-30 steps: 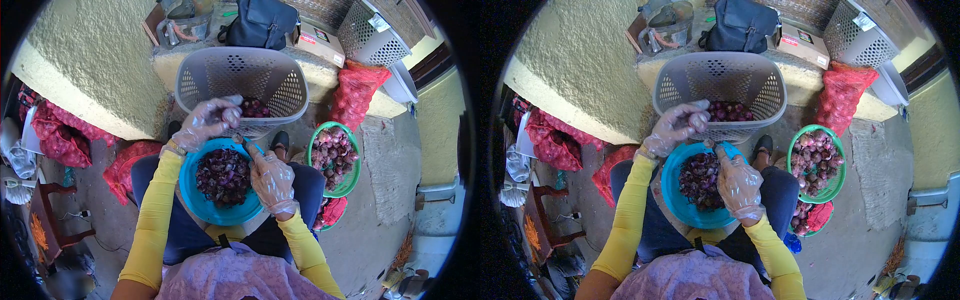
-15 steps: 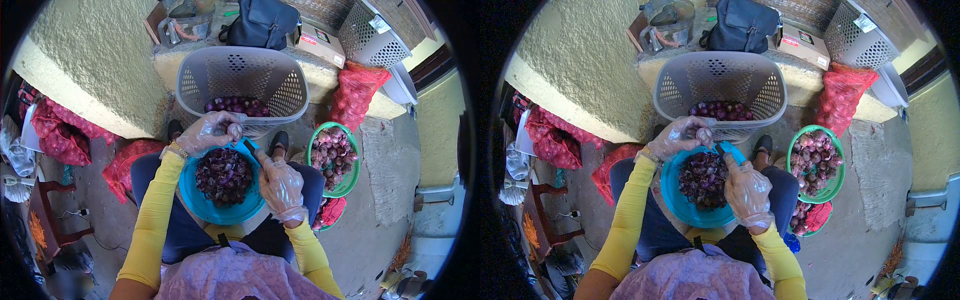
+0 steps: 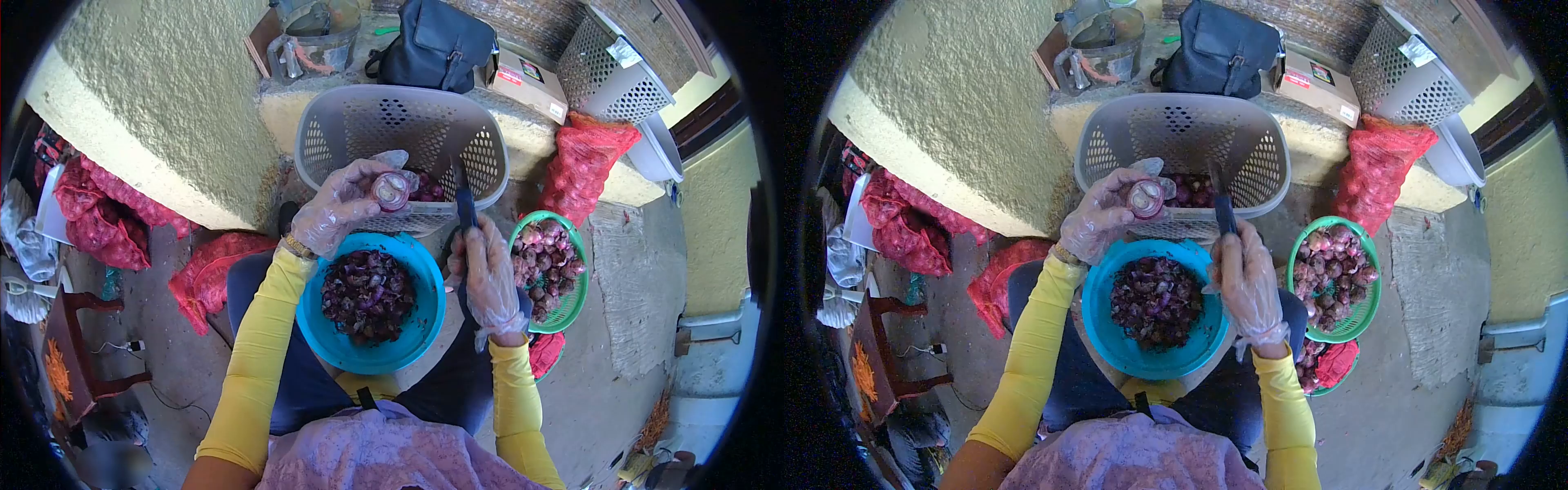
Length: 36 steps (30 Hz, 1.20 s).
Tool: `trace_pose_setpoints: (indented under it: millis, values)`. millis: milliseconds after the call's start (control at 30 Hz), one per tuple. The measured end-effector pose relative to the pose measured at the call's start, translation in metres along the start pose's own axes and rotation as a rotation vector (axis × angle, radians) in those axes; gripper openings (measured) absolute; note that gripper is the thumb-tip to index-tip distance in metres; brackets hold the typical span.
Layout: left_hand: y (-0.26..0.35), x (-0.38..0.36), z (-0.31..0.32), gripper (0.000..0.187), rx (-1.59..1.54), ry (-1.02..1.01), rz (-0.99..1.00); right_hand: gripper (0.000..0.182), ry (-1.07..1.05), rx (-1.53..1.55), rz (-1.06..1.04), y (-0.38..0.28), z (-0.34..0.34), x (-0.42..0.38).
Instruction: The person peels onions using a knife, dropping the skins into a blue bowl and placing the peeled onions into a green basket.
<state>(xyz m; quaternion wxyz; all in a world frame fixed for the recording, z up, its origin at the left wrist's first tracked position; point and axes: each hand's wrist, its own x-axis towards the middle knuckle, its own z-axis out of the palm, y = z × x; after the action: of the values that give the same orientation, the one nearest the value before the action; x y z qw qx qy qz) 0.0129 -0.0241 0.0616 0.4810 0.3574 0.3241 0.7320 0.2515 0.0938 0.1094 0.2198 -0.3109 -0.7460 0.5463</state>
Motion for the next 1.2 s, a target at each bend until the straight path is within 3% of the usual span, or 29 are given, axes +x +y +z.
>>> trace_pose_setpoints:
  millis: [67, 100, 167, 200, 433, 600, 833, 900, 1200]
  values:
    - [0.001, 0.001, 0.001, 0.066, 0.010, 0.020, 0.015, 0.024, -0.018, -0.371, -0.196, -0.001, 0.003, 0.021]
    - [0.002, 0.001, 0.002, 0.065, 0.018, 0.040, 0.024, 0.024, -0.020, -0.370, -0.199, -0.006, 0.005, 0.032]
    - [0.003, 0.004, 0.004, 0.063, -0.044, 0.032, 0.028, 0.024, 0.045, -0.344, -0.400, -0.019, 0.010, 0.057]
    - [0.004, 0.006, 0.005, 0.061, -0.106, 0.021, 0.030, 0.029, 0.070, -0.089, -0.226, -0.022, 0.017, 0.067]
    - [0.003, 0.012, 0.010, 0.048, -0.032, 0.186, 0.015, 0.040, -0.113, 0.291, -0.059, -0.012, 0.041, 0.084]
    - [0.002, 0.013, 0.005, 0.041, 0.003, 0.240, -0.154, 0.039, -0.139, 0.355, -0.047, -0.001, 0.042, 0.087]
    - [0.009, 0.015, 0.014, 0.035, -0.024, 0.181, -0.151, 0.029, -0.172, 0.487, 0.032, 0.010, 0.040, 0.090]
    - [0.008, 0.012, 0.016, 0.034, 0.148, 0.277, -0.142, 0.029, -0.174, 0.491, 0.034, 0.012, 0.040, 0.090]
    - [0.002, 0.014, 0.013, 0.038, 0.147, 0.328, -0.221, 0.032, -0.172, 0.512, 0.084, 0.019, 0.047, 0.095]
